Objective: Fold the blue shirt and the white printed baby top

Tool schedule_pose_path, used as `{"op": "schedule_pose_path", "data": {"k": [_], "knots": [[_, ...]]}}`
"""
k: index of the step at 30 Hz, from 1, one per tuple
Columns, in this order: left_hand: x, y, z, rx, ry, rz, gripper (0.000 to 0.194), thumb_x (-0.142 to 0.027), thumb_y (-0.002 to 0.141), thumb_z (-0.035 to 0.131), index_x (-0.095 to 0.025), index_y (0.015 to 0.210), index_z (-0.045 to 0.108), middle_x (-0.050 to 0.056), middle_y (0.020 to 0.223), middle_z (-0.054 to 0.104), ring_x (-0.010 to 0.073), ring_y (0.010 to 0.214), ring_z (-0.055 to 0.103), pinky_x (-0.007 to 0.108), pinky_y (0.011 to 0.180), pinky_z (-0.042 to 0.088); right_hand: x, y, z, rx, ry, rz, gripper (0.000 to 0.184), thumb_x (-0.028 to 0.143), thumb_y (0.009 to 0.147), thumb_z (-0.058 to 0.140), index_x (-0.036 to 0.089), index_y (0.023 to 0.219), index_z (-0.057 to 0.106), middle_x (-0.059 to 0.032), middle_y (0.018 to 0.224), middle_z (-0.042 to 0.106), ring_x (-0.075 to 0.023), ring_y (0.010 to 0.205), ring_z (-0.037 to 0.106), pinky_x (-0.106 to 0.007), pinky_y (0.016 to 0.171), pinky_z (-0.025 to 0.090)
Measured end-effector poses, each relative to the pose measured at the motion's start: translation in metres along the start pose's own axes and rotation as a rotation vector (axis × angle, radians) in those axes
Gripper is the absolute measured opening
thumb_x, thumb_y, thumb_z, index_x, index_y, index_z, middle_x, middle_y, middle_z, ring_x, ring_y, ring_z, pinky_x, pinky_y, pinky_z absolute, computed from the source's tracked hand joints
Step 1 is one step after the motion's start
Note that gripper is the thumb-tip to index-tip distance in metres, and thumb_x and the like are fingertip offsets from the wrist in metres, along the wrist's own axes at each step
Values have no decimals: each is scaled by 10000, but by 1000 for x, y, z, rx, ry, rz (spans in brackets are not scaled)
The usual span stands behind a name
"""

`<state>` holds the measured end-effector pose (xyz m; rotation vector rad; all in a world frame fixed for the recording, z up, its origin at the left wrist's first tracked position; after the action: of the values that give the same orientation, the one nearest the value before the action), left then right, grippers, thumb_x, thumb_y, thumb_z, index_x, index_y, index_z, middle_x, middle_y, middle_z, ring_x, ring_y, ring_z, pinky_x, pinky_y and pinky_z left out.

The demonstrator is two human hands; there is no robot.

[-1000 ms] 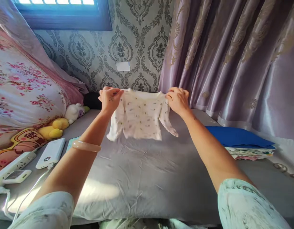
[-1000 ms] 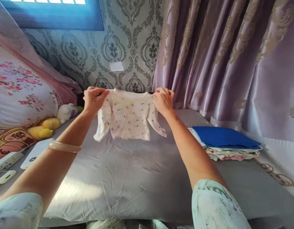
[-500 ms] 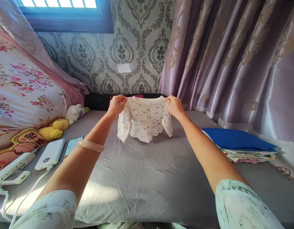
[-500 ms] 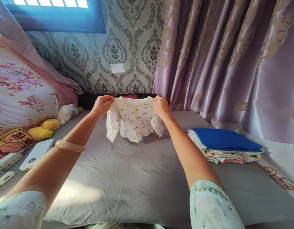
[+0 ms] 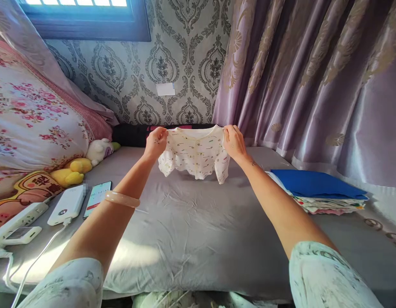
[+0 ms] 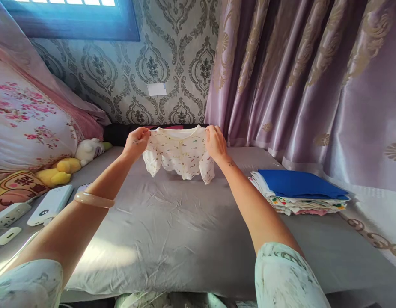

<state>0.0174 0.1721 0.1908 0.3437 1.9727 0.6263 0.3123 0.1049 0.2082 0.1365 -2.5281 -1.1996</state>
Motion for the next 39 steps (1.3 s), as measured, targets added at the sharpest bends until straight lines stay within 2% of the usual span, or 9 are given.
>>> {"op": "schedule_pose_path", "data": {"k": [7,11,14,19,23,25,30,33,39], "knots": [[-23,-31,-35,32,-65,54,271,-418,800,544,-187,879,662,-2,640,543,134,614,489,229,525,353,18,-17,-34,49,137,-68,377,384,994,326,193,1002,651,-108,962,642,-242,951,575,-349,832,430],[-40,-38,-61,155,-87,-10,343,-491,760,620,-181,883,699,13,670,599,138,605,533,233,519,395,21,-15,-54,226,306,0,362,498,934,472,209,979,684,-52,811,649,-201,772,570,-316,695,434],[-31,-29,-67,280,-115,-120,390,-546,695,689,-202,876,720,17,645,634,158,593,578,251,516,437,13,-9,-48,388,460,80,376,553,859,574,207,927,704,-27,745,638,-171,680,545,-291,611,414],[26,-15,-24,543,-94,-221,324,-539,606,741,-226,683,717,38,577,644,178,523,587,278,465,435,-16,-17,17,714,510,200,336,535,766,672,203,796,713,-9,668,645,-135,579,523,-253,524,387],[83,-32,29,683,112,-289,280,-464,637,679,-184,633,686,22,548,617,149,497,548,251,461,412,-35,-48,79,918,228,159,219,352,807,626,159,780,727,-3,691,672,-125,616,545,-221,530,375],[101,-42,48,662,282,-276,275,-413,713,608,-153,710,699,24,602,638,155,561,579,244,506,429,-41,-65,100,944,78,150,203,280,839,581,148,804,731,-13,751,691,-129,681,577,-214,572,375],[123,-62,76,599,655,-253,242,-251,826,489,-182,878,715,69,892,725,221,890,665,268,707,470,-45,-98,120,896,-141,164,217,283,935,498,213,991,696,-52,1019,705,-173,917,617,-233,686,388],[127,-71,85,581,746,-253,277,-203,848,445,-199,966,696,114,1099,702,279,1077,625,373,856,461,-43,-111,127,864,-202,130,245,280,978,437,214,1043,664,-81,1126,671,-193,1033,595,-254,771,400],[136,-82,96,647,813,-245,298,-144,816,452,-198,1000,680,126,1155,683,298,1117,607,434,905,441,-50,-127,148,862,-244,73,255,245,990,406,200,1097,633,-104,1160,647,-216,1118,559,-289,874,401]]}}
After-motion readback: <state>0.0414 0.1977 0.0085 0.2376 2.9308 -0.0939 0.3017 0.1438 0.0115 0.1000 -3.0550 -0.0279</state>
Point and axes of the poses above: each hand's wrist, its own y-axis towards the middle knuckle, its own z-axis out of the palm, x = y × z, the point moved 7 cm from there along y, towards the middle knuckle
